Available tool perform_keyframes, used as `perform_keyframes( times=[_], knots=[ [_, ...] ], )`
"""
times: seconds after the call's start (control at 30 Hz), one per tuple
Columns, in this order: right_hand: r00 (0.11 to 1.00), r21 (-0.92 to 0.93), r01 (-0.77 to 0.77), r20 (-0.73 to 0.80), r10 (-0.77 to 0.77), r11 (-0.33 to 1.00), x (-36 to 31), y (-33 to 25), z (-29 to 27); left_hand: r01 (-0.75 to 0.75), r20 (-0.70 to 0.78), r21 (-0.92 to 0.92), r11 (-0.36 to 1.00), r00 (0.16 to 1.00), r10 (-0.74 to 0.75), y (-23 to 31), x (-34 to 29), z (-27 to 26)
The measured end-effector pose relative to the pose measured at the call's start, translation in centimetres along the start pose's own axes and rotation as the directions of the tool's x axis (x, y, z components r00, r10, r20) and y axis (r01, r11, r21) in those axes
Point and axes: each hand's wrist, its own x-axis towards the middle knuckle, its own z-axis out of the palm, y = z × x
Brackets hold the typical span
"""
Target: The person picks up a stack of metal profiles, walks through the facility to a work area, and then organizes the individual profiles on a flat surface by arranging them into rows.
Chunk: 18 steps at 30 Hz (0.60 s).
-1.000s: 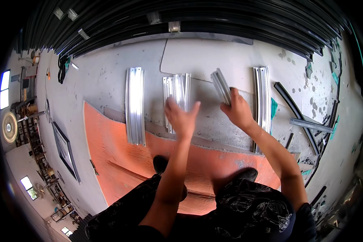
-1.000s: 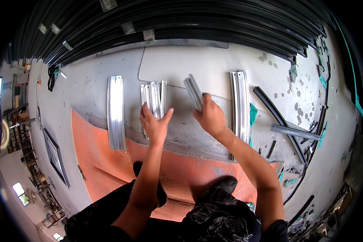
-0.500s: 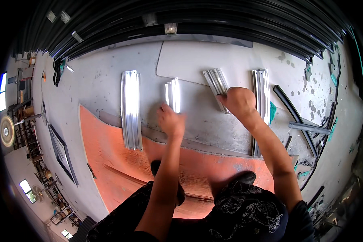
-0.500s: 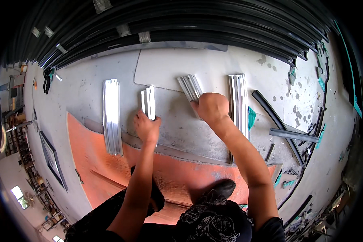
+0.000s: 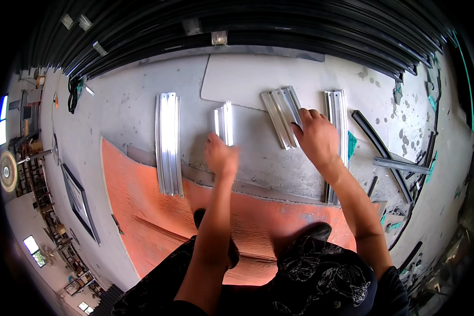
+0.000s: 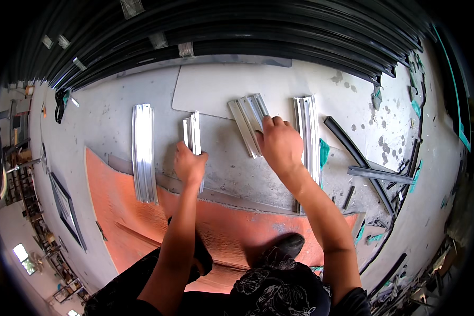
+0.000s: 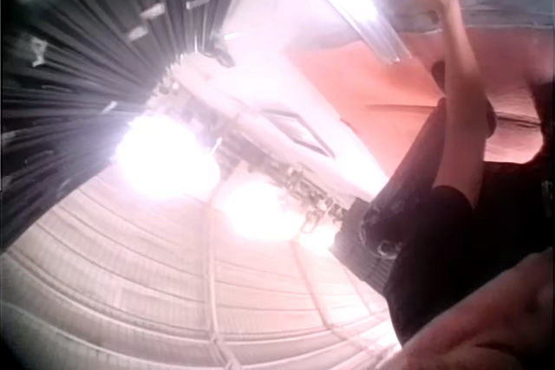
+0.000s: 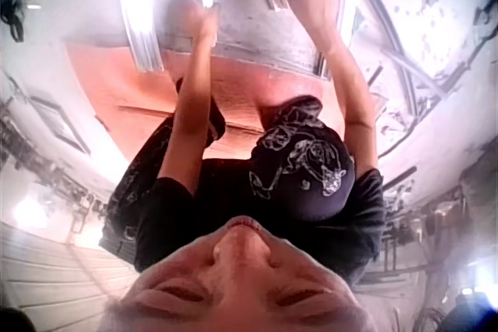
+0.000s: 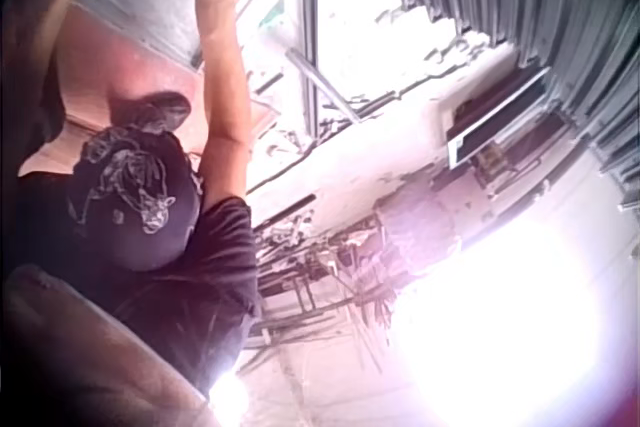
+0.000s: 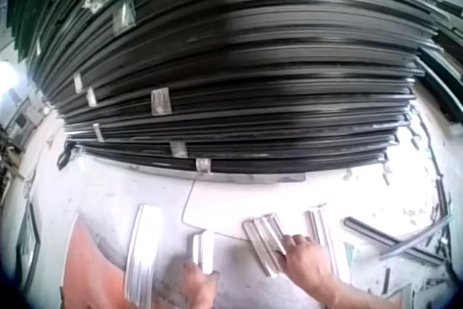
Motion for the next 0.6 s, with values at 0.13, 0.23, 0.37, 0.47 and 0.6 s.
perform_keyframes(
  times=[0.13,0.23,0.37,0.47,0.6],
  knots=[
    [0.976,0.234,0.218,-0.031,-0.216,0.948,-1.4,-1.7,0.1,-0.043,-0.011,-0.052,0.998,0.999,0.042,-0.8,0.1,0.1],
    [0.976,0.492,0.134,0.086,-0.201,0.86,-2.3,-2.8,1.8,-0.072,0.032,-0.143,0.987,0.996,0.077,-0.9,-0.5,-0.1],
    [0.978,0.756,-0.035,0.161,-0.133,0.654,-3.3,-4.4,3.2,-0.028,0.236,-0.567,0.824,0.952,0.195,0.9,-2.8,-2.0],
    [0.964,0.973,-0.178,0.203,-0.173,0.15,-2.9,-5.6,4.2,-0.158,0.125,-0.762,0.629,0.916,0.382,3.4,-5.6,-2.6],
    [0.939,0.91,-0.2,0.284,-0.195,0.363,-3.0,-6.1,1.5,-0.528,-0.118,-0.571,0.629,0.811,0.573,4.4,-7.3,-3.4]
  ],
)
